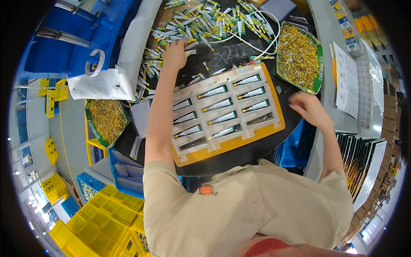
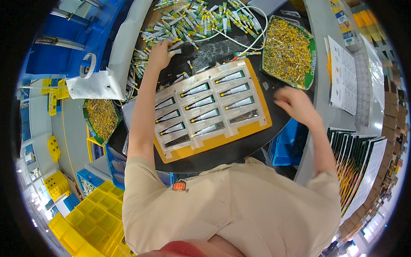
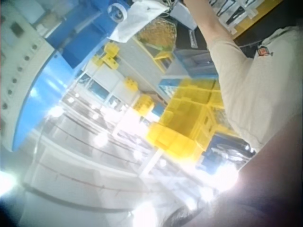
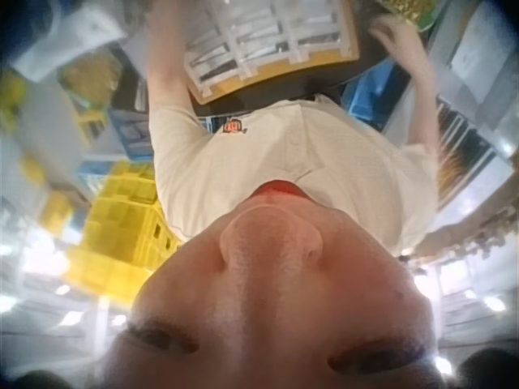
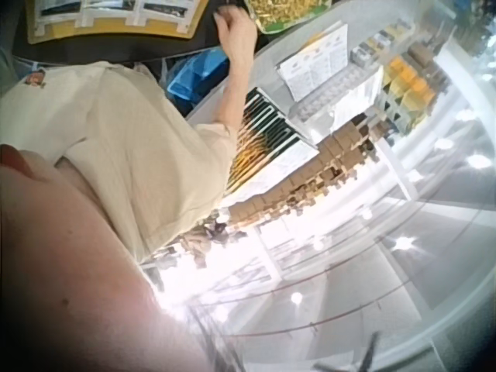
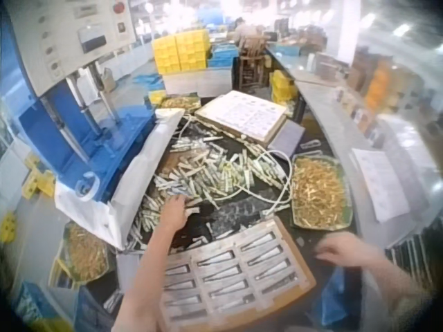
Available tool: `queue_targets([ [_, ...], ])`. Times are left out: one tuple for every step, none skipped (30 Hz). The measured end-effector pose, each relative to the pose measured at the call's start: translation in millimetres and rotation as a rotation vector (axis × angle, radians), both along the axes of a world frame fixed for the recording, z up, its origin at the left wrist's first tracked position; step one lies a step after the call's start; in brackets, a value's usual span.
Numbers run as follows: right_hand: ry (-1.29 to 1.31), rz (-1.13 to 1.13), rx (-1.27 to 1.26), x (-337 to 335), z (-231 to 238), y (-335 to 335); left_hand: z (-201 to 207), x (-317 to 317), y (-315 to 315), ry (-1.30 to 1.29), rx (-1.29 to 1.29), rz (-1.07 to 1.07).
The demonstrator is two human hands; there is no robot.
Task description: The person repeatedly places small cylindrical electronic components into a yellow tray with multiple slots, then inserts small yellow pins into each component. The person also handles a yellow bin filled with similar components and places it on the table.
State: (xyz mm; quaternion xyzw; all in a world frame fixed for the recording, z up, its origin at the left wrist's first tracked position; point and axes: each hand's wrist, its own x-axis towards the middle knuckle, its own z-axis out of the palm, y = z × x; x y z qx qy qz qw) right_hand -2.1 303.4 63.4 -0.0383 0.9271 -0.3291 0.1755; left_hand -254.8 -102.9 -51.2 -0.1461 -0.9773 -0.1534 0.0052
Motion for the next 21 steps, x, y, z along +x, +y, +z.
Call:
queue_targets([
  [0.147,0.058,-0.131,-26,-13,-27,-2,0,1,-0.076,0.032,-0.022],
  [0.249,0.124,-0.107,-55,-24,-54,-3,2,2,-0.129,0.071,-0.032],
  [0.408,0.191,-0.165,-90,-39,-82,-3,6,3,-0.097,0.071,-0.066],
  [0.455,0.136,-0.286,-129,-58,-114,-2,13,3,-0.043,0.075,-0.09],
  [0.627,0.101,-0.181,-165,-75,-142,0,19,3,-0.005,0.076,-0.114],
  [0.733,0.003,-0.004,-199,-94,-169,2,27,1,0.054,0.165,-0.086],
  [0.747,-0.047,0.105,-229,-109,-191,6,37,-4,0.085,0.248,-0.061],
  [0.71,-0.039,0.173,-252,-124,-208,11,49,-11,0.113,0.336,-0.043],
  [0.649,-0.039,0.257,-266,-135,-219,15,65,-20,0.131,0.419,-0.026],
  [0.641,-0.041,0.215,-279,-140,-222,20,81,-28,0.174,0.454,-0.053],
  [0.549,-0.048,0.225,-284,-139,-223,28,97,-37,0.184,0.465,-0.019],
  [0.646,-0.013,0.142,-278,-135,-215,36,114,-44,0.2,0.481,0.016],
  [0.651,-0.014,0.009,-265,-127,-203,44,133,-50,0.204,0.504,0.056],
  [0.704,-0.005,-0.193,-246,-117,-188,52,156,-56,0.211,0.474,0.022],
  [0.77,0.066,-0.258,-221,-103,-166,59,184,-62,0.217,0.458,-0.014],
  [0.535,-0.017,-0.308,-187,-91,-145,64,215,-64,0.12,0.432,0.015],
  [0.25,0.008,-0.481,-152,-77,-119,67,243,-65,0.056,0.434,0.03],
  [0.192,-0.004,-0.652,-119,-69,-104,68,270,-65,0.101,0.421,-0.003],
  [0.16,-0.033,-0.74,-83,-64,-88,66,291,-65,0.171,0.449,-0.057],
  [0.072,-0.022,-0.652,-54,-58,-69,63,305,-66,0.153,0.418,-0.081],
  [0.004,-0.032,-0.614,-32,-56,-57,59,318,-67,0.167,0.434,-0.144],
])
